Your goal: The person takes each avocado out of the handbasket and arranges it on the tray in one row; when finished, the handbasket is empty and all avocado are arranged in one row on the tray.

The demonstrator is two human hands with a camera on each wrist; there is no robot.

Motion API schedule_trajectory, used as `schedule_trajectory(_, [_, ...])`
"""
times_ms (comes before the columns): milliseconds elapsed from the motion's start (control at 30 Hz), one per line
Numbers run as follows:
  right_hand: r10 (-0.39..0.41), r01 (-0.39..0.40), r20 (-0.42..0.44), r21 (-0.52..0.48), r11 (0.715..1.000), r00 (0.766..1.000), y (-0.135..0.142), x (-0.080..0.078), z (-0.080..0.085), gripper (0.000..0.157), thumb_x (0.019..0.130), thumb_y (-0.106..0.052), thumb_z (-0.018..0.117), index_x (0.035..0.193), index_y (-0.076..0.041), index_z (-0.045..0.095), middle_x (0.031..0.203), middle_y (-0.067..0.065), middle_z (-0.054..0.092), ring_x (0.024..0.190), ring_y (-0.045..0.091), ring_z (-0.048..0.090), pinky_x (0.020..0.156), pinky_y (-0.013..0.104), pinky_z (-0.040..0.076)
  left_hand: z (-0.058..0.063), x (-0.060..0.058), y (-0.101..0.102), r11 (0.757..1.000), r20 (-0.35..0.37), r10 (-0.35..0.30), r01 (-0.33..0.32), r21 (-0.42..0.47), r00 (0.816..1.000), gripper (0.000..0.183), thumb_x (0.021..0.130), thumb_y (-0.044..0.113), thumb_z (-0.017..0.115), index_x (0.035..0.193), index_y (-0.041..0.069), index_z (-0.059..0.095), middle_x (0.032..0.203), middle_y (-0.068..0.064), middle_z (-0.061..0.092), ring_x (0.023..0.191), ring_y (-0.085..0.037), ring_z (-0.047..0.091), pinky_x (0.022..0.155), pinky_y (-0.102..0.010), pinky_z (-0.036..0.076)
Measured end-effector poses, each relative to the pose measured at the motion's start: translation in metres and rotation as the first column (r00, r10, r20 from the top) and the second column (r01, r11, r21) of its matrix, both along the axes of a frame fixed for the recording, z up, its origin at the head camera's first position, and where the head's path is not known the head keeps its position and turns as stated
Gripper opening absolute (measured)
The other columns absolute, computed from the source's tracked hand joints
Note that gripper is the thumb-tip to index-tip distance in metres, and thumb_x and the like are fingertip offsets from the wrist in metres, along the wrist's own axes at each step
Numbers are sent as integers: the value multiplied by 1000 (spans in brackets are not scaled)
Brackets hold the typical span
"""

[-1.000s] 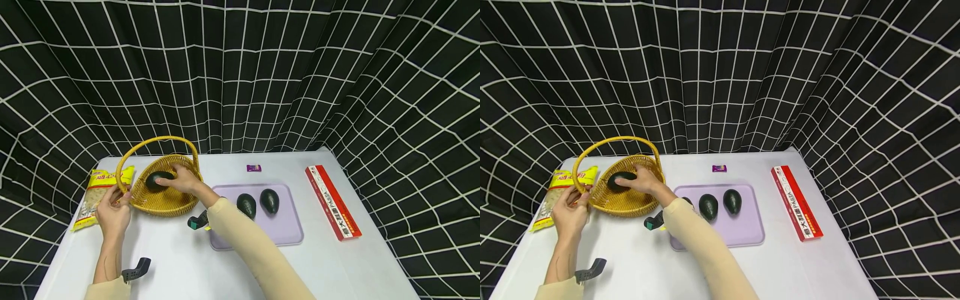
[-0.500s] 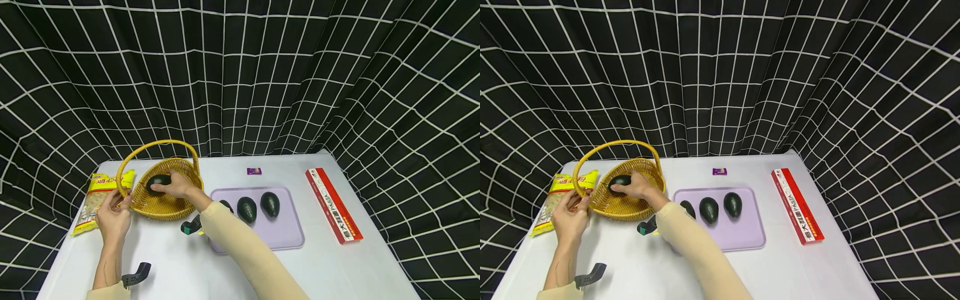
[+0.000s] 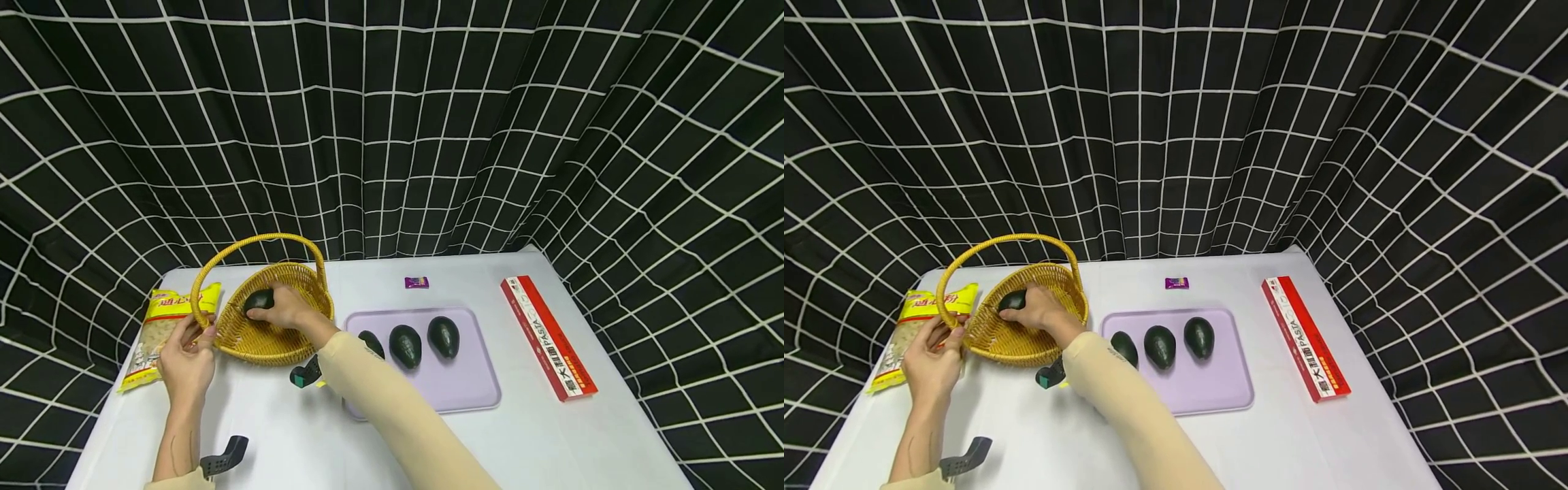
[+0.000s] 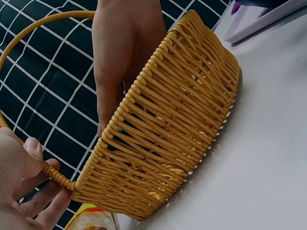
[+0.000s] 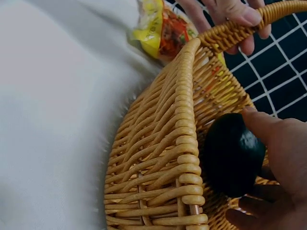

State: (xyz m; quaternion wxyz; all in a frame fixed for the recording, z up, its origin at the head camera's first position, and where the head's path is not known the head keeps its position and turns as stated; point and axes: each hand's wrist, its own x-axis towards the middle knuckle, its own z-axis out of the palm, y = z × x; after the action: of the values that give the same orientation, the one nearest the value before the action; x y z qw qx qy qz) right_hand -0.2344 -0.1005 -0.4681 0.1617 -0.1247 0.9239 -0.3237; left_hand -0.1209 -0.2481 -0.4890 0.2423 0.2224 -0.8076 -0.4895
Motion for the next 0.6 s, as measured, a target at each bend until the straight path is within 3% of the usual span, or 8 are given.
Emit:
schedule_trajectory(267, [-34,34,-25,11,999,999,-2,-3,-7,84,91,-54,77,157,-16,42,144,5,60,125,16,60,103,26,53,-2,-2,2,1000,-7,-10,10,-6,1000,45,104,20,66,147,10,60,137,-15,69,112,3,60,83,-2,42])
schedule_trajectory(600, [9,-9,-62,-2,1000,998,0,-5,-11,84,91,-55,76,157,-14,43,141,6,63,120,15,64,96,23,56,-1,-1,0,1000,-21,-6,6,-1,1000,43,103,19,67,144,9,62,135,-18,70,101,16,54,80,-1,43])
